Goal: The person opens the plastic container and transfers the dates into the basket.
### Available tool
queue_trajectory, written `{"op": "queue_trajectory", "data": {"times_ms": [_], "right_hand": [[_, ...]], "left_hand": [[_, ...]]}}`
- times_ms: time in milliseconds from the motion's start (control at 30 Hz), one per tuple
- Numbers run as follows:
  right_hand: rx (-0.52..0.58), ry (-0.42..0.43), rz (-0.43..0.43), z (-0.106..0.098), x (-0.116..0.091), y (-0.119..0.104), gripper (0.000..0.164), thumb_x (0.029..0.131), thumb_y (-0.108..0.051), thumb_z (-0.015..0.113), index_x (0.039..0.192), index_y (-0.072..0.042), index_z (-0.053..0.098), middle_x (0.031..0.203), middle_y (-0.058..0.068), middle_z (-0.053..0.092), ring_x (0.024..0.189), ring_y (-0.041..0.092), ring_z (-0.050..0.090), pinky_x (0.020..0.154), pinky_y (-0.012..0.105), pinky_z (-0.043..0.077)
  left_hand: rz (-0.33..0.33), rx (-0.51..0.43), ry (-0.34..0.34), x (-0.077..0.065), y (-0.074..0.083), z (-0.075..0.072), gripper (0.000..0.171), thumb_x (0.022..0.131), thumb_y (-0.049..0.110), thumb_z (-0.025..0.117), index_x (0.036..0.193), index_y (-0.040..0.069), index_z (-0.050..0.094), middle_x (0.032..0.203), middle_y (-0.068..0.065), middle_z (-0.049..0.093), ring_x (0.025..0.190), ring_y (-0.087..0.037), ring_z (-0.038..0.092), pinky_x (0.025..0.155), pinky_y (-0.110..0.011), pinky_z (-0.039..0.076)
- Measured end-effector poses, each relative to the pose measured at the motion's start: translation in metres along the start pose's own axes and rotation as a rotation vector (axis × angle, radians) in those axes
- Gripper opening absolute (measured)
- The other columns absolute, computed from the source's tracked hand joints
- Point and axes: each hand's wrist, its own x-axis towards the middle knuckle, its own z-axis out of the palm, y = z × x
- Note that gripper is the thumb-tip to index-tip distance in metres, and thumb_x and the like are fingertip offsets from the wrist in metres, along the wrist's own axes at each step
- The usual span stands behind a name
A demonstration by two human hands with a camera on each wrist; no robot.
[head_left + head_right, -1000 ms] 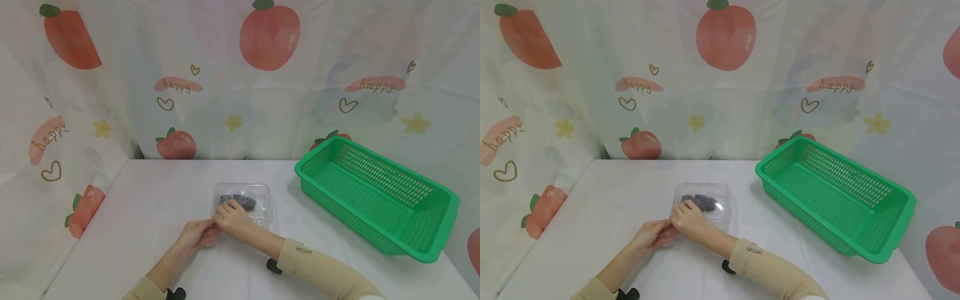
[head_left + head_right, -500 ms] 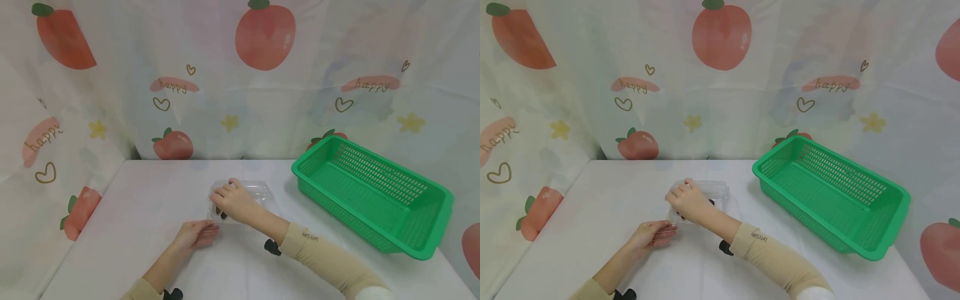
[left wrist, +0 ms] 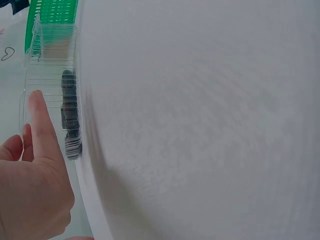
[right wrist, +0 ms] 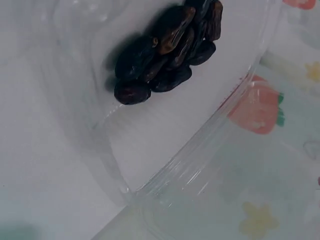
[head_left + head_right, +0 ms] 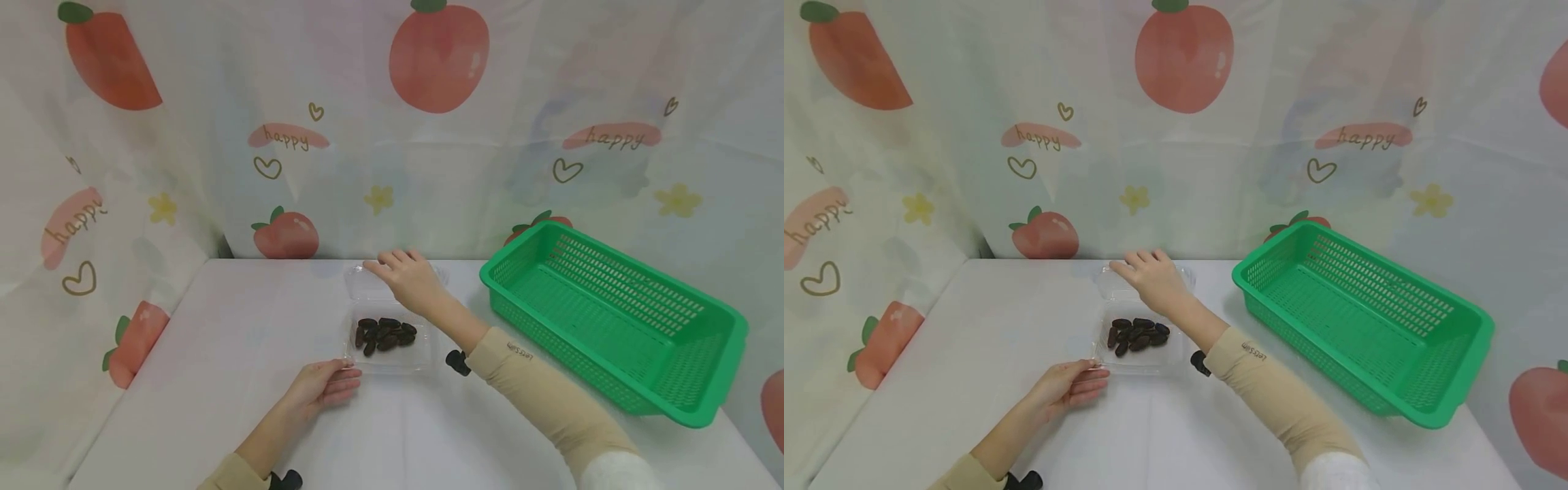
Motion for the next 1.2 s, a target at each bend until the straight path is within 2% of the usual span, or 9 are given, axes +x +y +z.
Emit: {"op": "queue_trajectory", "data": {"times_ms": [200, 333, 500, 733, 933, 1200], "right_hand": [[-0.005, -0.036, 0.047, 0.014, 0.002, 0.015, 0.042, 0.081, 0.002, 0.061, 0.119, -0.015, 0.055, 0.103, 0.005, 0.058, 0.088, 0.022, 0.055, 0.072, 0.034, 0.047], [-0.033, -0.102, 0.087, 0.022, 0.002, 0.022, 0.048, 0.080, -0.003, 0.063, 0.125, -0.015, 0.050, 0.109, 0.005, 0.056, 0.093, 0.023, 0.053, 0.077, 0.036, 0.046], [-0.067, -0.235, 0.122, 0.026, 0.003, 0.028, 0.060, 0.080, -0.011, 0.066, 0.135, -0.014, 0.041, 0.118, 0.005, 0.052, 0.102, 0.024, 0.051, 0.084, 0.039, 0.044], [-0.094, -0.465, 0.168, 0.035, 0.002, 0.034, 0.078, 0.084, -0.019, 0.064, 0.146, -0.014, 0.018, 0.138, 0.006, 0.036, 0.121, 0.025, 0.040, 0.099, 0.044, 0.036], [-0.054, -0.545, 0.204, 0.043, 0.000, 0.037, 0.080, 0.086, -0.017, 0.062, 0.147, -0.015, 0.010, 0.147, 0.007, 0.025, 0.130, 0.026, 0.030, 0.106, 0.047, 0.028], [0.044, -0.641, 0.241, 0.055, 0.001, 0.040, 0.085, 0.083, -0.018, 0.062, 0.148, -0.014, 0.007, 0.152, 0.008, 0.014, 0.136, 0.028, 0.020, 0.110, 0.047, 0.020]], "left_hand": [[-0.008, -0.005, -0.003, 0.000, 0.000, -0.001, 0.039, 0.095, 0.016, 0.047, 0.122, -0.013, 0.046, 0.103, -0.019, 0.065, 0.086, -0.021, 0.067, 0.077, -0.033, 0.054], [-0.017, 0.005, -0.002, 0.001, -0.001, -0.001, 0.040, 0.095, 0.016, 0.046, 0.123, -0.013, 0.046, 0.104, -0.019, 0.065, 0.086, -0.020, 0.067, 0.077, -0.033, 0.054], [-0.021, 0.014, 0.003, 0.001, -0.001, -0.001, 0.040, 0.095, 0.018, 0.046, 0.123, -0.012, 0.046, 0.105, -0.019, 0.065, 0.086, -0.020, 0.067, 0.078, -0.033, 0.054], [-0.020, 0.015, 0.007, 0.001, 0.000, -0.001, 0.039, 0.095, 0.018, 0.046, 0.121, -0.011, 0.048, 0.106, -0.019, 0.064, 0.085, -0.020, 0.067, 0.077, -0.033, 0.054], [-0.020, 0.012, 0.000, 0.000, -0.001, -0.001, 0.039, 0.095, 0.018, 0.047, 0.121, -0.011, 0.048, 0.104, -0.019, 0.065, 0.085, -0.020, 0.067, 0.077, -0.033, 0.054], [-0.020, 0.021, -0.001, 0.000, 0.000, -0.001, 0.040, 0.095, 0.018, 0.047, 0.122, -0.012, 0.047, 0.103, -0.018, 0.065, 0.086, -0.020, 0.067, 0.077, -0.032, 0.054]]}}
